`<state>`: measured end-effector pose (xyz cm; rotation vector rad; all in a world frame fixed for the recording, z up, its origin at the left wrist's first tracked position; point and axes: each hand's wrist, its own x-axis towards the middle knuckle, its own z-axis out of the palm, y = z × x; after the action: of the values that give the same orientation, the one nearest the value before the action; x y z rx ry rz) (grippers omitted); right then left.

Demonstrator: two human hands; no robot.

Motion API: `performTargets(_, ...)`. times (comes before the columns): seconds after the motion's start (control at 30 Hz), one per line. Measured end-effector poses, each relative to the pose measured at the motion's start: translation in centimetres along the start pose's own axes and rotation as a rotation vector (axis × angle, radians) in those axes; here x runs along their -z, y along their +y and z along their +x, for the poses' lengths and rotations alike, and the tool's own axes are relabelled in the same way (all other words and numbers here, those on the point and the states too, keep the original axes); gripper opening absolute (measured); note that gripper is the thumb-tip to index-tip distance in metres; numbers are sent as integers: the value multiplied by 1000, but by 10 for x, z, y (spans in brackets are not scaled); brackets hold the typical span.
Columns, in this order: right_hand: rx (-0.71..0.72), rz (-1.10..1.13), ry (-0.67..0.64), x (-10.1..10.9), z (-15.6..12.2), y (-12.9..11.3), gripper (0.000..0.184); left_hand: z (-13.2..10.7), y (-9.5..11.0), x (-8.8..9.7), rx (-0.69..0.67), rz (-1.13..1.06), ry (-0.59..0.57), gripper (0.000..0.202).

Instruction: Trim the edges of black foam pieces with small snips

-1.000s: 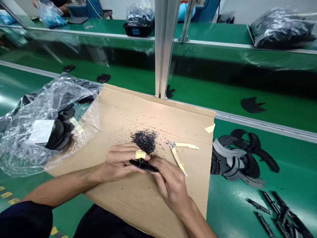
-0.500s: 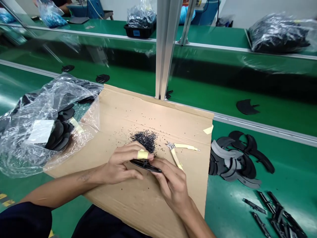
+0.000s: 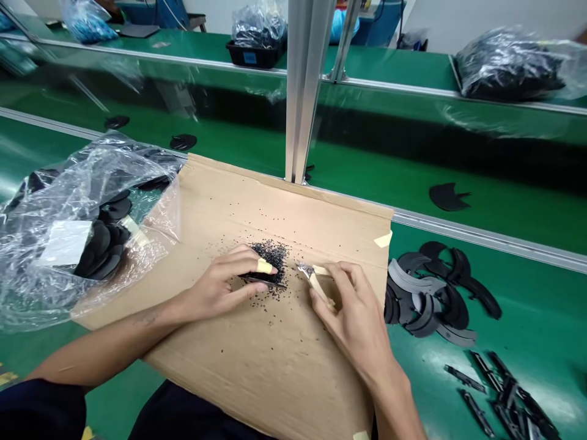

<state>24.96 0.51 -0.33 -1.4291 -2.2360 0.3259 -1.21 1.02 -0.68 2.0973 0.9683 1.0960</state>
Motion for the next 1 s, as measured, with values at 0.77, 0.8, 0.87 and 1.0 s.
performTargets(0.77, 311, 234, 97, 1, -2, -15, 39, -2, -3, 0, 8, -244, -61, 21)
performTargets(0.8, 324, 222, 108, 0, -2, -15, 38, -2, -3, 1, 13, -251, -62, 21)
performTargets(0.87, 343, 200, 120, 0, -2, -15, 37, -2, -3, 0, 26, -267, -61, 21)
performTargets(1.0, 354, 146, 100, 3, -4, -18, 34, -3, -4, -1, 48, -305, -74, 21)
